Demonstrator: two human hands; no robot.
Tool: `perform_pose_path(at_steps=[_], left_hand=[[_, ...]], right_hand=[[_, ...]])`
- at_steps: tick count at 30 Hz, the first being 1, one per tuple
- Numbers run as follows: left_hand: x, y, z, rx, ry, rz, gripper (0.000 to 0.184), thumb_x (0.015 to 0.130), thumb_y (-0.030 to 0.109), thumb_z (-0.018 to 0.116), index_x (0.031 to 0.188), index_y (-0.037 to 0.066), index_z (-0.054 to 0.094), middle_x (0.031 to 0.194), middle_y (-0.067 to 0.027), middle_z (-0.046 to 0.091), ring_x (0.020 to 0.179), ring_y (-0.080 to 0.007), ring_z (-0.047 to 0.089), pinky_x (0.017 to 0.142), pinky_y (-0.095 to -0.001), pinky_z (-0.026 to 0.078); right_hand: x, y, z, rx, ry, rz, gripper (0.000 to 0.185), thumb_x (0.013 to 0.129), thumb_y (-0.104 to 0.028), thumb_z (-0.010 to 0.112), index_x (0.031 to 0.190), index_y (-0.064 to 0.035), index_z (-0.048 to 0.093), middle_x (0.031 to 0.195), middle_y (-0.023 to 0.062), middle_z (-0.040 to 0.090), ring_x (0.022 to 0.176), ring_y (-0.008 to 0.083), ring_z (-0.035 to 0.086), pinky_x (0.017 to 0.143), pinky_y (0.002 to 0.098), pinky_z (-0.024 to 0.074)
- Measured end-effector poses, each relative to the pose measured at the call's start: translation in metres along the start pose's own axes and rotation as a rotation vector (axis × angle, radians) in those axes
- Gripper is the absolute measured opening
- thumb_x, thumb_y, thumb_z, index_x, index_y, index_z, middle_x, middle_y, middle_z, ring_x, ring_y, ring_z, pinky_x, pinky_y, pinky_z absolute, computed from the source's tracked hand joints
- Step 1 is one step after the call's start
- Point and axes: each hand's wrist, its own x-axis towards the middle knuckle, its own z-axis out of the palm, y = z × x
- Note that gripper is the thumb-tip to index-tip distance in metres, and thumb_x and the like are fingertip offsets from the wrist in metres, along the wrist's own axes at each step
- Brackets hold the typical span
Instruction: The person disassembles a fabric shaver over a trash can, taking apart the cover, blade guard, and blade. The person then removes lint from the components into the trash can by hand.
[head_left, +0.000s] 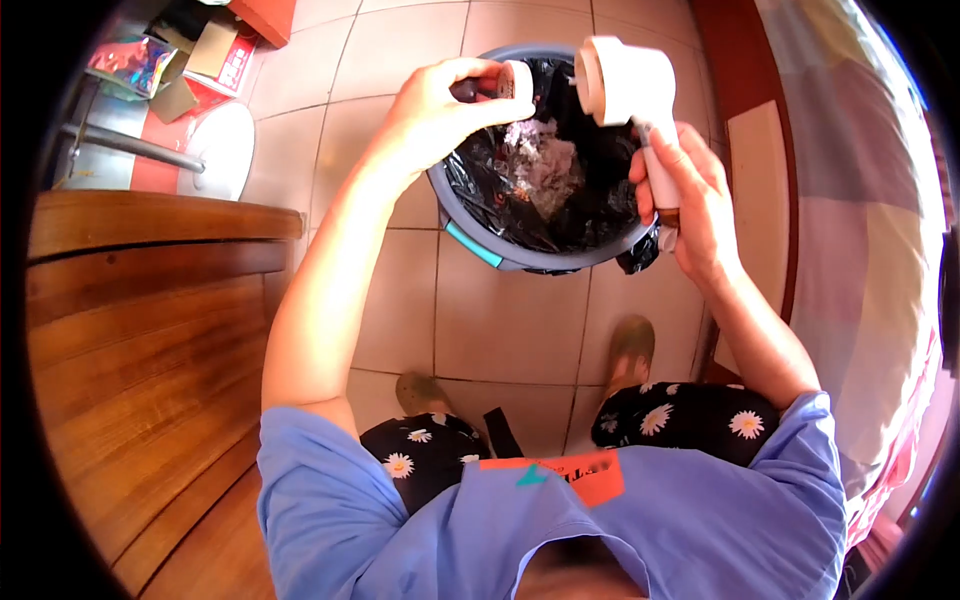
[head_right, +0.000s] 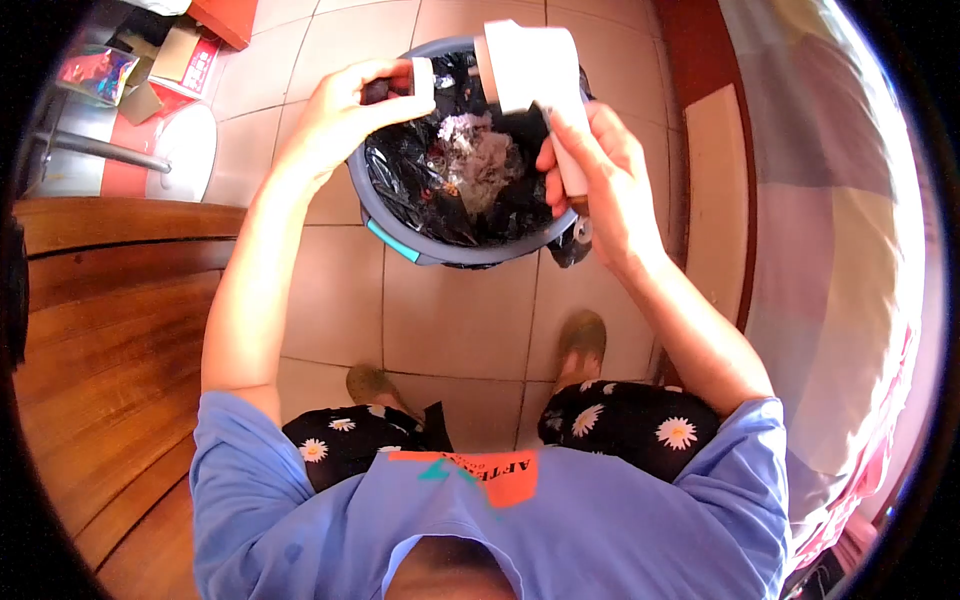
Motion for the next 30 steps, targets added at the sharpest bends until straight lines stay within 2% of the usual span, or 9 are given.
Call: perform_pose_path(at_steps=[6, 8, 10, 12, 13, 17, 20, 24, 30], left_hand=[[-0.002, 0.011, 0.012, 0.043, -0.099, -0.05, 0.055, 0.08, 0.014, 0.087, 0.126, -0.007, 0.065, 0.108, -0.0094, 0.072, 0.099, -0.0136, 0.068, 0.091, -0.0283, 0.054], [0.001, 0.002, 0.012, 0.093, -0.021, -0.044, 0.057, 0.079, 0.014, 0.088, 0.126, -0.008, 0.064, 0.106, -0.0093, 0.072, 0.097, -0.0136, 0.068, 0.091, -0.0282, 0.055], [0.002, 0.004, 0.013, 0.113, -0.04, -0.019, 0.055, 0.078, 0.015, 0.089, 0.122, -0.008, 0.065, 0.103, -0.0092, 0.073, 0.095, -0.0137, 0.068, 0.09, -0.0279, 0.055], [-0.001, 0.015, 0.015, 0.297, 0.033, -0.008, 0.053, 0.076, 0.017, 0.09, 0.119, -0.005, 0.068, 0.101, -0.0084, 0.073, 0.094, -0.0133, 0.068, 0.089, -0.028, 0.055], [-0.003, 0.023, 0.018, 0.447, 0.034, 0.101, 0.051, 0.075, 0.02, 0.091, 0.116, -0.004, 0.07, 0.101, -0.0078, 0.074, 0.092, -0.0129, 0.069, 0.088, -0.0283, 0.055], [0.005, 0.013, 0.026, 0.449, 0.127, 0.104, 0.061, 0.064, 0.03, 0.096, 0.11, -0.002, 0.074, 0.099, -0.0113, 0.074, 0.09, -0.0212, 0.073, 0.085, -0.0347, 0.058], [0.001, 0.026, 0.032, 0.617, 0.079, 0.13, 0.058, 0.067, 0.023, 0.094, 0.115, -0.002, 0.072, 0.095, -0.0079, 0.073, 0.088, -0.0148, 0.07, 0.084, -0.0293, 0.056], [0.003, 0.021, 0.038, 0.571, 0.107, 0.107, 0.06, 0.065, 0.025, 0.095, 0.114, -0.002, 0.073, 0.094, -0.0081, 0.073, 0.087, -0.016, 0.07, 0.082, -0.0308, 0.057], [0.007, 0.025, 0.036, 0.527, 0.094, 0.095, 0.057, 0.062, 0.027, 0.095, 0.109, 0.001, 0.076, 0.094, -0.0109, 0.075, 0.086, -0.0225, 0.073, 0.082, -0.0358, 0.058]], right_hand=[[0.01, -0.01, 0.007, -0.154, -0.087, -0.005, 0.026, 0.104, -0.028, 0.064, 0.112, -0.0037, 0.058, 0.083, 0.0018, 0.061, 0.059, 0.0049, 0.052, 0.051, 0.0213, 0.0402], [0.017, -0.01, 0.003, -0.315, 0.059, -0.336, 0.027, 0.103, -0.026, 0.065, 0.115, -0.0036, 0.058, 0.082, 0.0011, 0.06, 0.058, 0.004, 0.05, 0.05, 0.0209, 0.0385], [0.018, -0.01, -0.003, -0.343, 0.11, -0.32, 0.031, 0.1, -0.024, 0.069, 0.119, -0.0022, 0.059, 0.086, 0.0025, 0.063, 0.067, 0.0071, 0.057, 0.059, 0.0232, 0.0454], [0.023, 0.001, -0.005, -0.646, 0.079, -0.594, 0.041, 0.096, -0.031, 0.074, 0.119, -0.0004, 0.06, 0.093, 0.0148, 0.072, 0.078, 0.0198, 0.071, 0.07, 0.0332, 0.0559], [0.024, 0.0, -0.008, -0.644, -0.041, -0.532, 0.042, 0.094, -0.03, 0.076, 0.118, 0.0002, 0.061, 0.098, 0.0202, 0.073, 0.089, 0.0253, 0.074, 0.081, 0.0389, 0.0573], [0.021, 0.006, -0.003, -0.474, 0.123, -0.5, 0.038, 0.092, -0.024, 0.078, 0.117, -0.001, 0.061, 0.097, 0.02, 0.073, 0.091, 0.0284, 0.074, 0.081, 0.0374, 0.0575], [0.022, 0.01, -0.007, -0.643, 0.034, -0.584, 0.038, 0.092, -0.024, 0.078, 0.118, -0.0013, 0.06, 0.097, 0.0199, 0.073, 0.091, 0.0269, 0.075, 0.081, 0.0371, 0.0574], [0.024, 0.001, -0.014, -0.534, 0.191, -0.662, 0.042, 0.092, -0.022, 0.078, 0.123, -0.0016, 0.058, 0.101, 0.0195, 0.074, 0.093, 0.0242, 0.074, 0.082, 0.0351, 0.057], [0.02, 0.002, -0.016, -0.603, 0.09, -0.639, 0.04, 0.089, -0.02, 0.08, 0.118, -0.0018, 0.06, 0.097, 0.0206, 0.072, 0.09, 0.033, 0.074, 0.078, 0.0382, 0.0572]])
